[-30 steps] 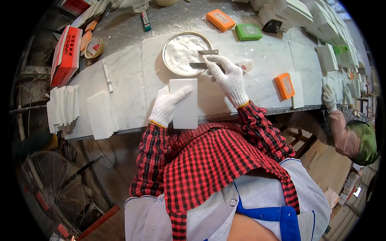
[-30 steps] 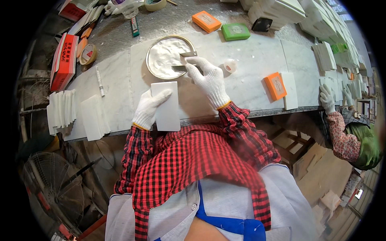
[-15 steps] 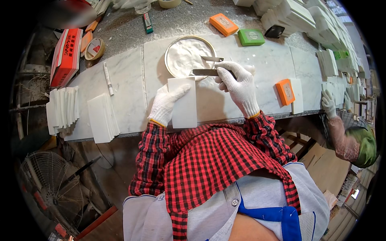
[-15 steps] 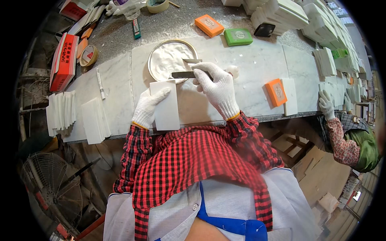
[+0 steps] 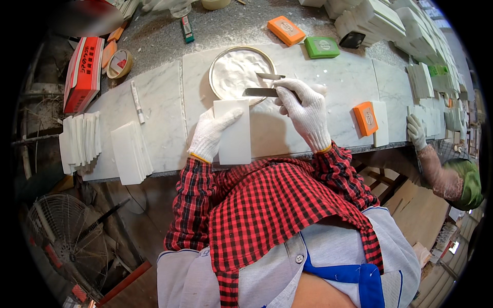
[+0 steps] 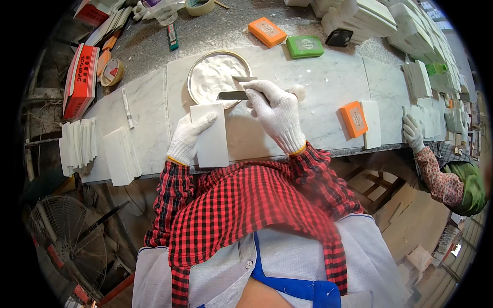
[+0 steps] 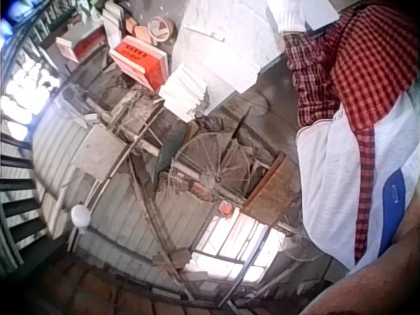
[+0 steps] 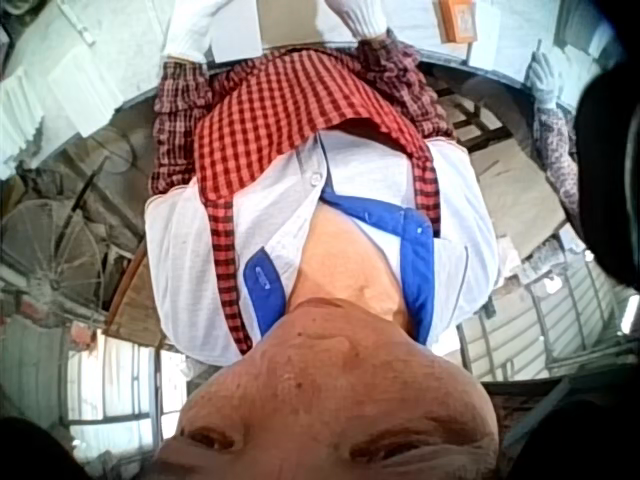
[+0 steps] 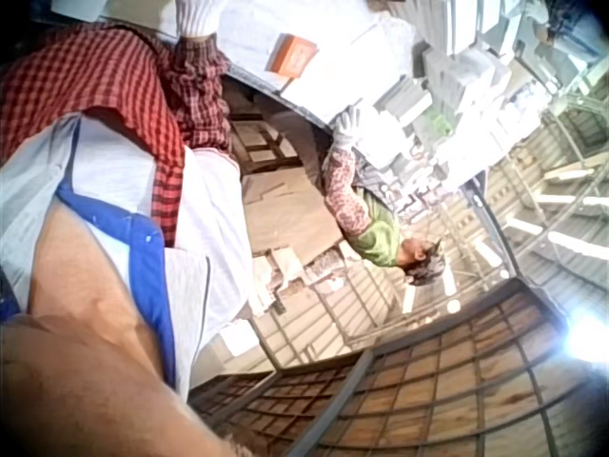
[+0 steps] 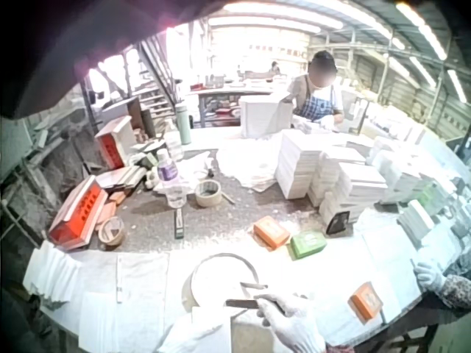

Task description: The person repeatedly applies a white powder to rectangular white tiles using a small metal spatula, then smooths and buffs the surface with an orange block. The person handles tiles one at a time, turning them over and working on edges and faces.

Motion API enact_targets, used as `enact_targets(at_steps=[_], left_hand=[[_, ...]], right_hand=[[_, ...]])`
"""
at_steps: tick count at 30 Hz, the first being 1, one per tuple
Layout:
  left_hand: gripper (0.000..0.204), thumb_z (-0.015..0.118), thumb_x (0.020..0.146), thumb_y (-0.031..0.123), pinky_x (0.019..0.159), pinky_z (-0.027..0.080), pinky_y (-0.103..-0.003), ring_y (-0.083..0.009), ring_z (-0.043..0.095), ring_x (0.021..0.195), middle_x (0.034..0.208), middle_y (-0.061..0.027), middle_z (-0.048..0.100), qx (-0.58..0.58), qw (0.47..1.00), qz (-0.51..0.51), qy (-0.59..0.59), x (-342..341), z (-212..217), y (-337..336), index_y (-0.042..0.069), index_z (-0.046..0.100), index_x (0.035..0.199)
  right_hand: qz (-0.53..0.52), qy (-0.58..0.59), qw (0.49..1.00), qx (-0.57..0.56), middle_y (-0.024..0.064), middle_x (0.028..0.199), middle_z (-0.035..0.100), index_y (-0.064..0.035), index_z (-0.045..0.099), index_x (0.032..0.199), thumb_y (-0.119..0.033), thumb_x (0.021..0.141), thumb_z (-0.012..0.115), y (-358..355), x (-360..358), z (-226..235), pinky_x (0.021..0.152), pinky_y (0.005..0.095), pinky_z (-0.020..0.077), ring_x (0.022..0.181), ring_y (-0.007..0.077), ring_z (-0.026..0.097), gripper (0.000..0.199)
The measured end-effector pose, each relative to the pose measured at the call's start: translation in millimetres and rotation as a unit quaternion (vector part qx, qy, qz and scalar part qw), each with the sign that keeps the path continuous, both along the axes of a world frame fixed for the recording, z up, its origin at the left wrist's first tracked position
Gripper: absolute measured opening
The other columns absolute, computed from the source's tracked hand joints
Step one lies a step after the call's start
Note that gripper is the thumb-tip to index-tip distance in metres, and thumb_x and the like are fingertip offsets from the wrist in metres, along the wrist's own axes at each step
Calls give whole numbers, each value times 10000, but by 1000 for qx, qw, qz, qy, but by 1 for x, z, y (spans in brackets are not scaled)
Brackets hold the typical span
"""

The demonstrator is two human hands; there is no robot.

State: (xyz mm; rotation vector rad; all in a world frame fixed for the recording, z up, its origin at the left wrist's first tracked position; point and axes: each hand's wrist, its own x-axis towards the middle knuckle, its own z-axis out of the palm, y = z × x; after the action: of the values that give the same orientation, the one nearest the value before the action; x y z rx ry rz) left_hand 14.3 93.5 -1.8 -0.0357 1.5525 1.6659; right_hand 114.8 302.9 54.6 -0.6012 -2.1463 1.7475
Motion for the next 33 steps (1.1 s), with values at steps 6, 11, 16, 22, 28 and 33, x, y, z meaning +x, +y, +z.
enact_targets(at_steps=[6,11,16,22,28,33], left_hand=[[364,774,930,200,772,571,-295,-134,688,894,1063,-70,725,-8,1000,5,8,4,1,-4,-12,685,1213],[340,771,935,182,752,574,-301,-139,690,875,1053,-71,722,12,1000,11,-6,5,-3,-4,-5,683,1206],[356,786,915,182,819,549,-281,-113,669,929,1082,-59,731,-2,1000,-1,20,4,-6,-6,-16,702,1199],[345,785,915,172,816,552,-281,-115,672,929,1081,-60,731,3,1000,14,9,7,-3,-3,-19,704,1190],[336,759,945,158,774,584,-298,-134,694,916,1069,-68,721,18,1000,-3,-9,6,0,-4,-13,671,1220],[336,760,930,149,797,579,-294,-138,695,921,1068,-71,725,18,1000,-2,-14,5,1,-4,-16,681,1211]], right_hand=[[-12,15,1000,21,64,864,740,8,733,1125,-89,995,653,10,-17,-7,625,219,544,716,70,677,181],[2,100,988,121,114,881,751,-29,734,1125,-124,970,682,26,-62,-23,643,277,545,699,130,701,189],[8,87,986,144,128,891,753,-22,739,1100,-69,942,701,19,-39,-6,667,281,554,731,145,718,169],[-6,64,987,150,95,869,749,-9,735,1107,-30,943,696,7,3,-10,673,266,555,748,117,711,170],[21,-55,990,-126,47,828,721,-2,733,1143,-120,999,655,6,2,4,599,221,508,694,64,646,202],[37,-49,997,-48,63,815,726,3,741,1128,-107,982,667,-1,-6,-3,595,229,509,665,60,634,197]])
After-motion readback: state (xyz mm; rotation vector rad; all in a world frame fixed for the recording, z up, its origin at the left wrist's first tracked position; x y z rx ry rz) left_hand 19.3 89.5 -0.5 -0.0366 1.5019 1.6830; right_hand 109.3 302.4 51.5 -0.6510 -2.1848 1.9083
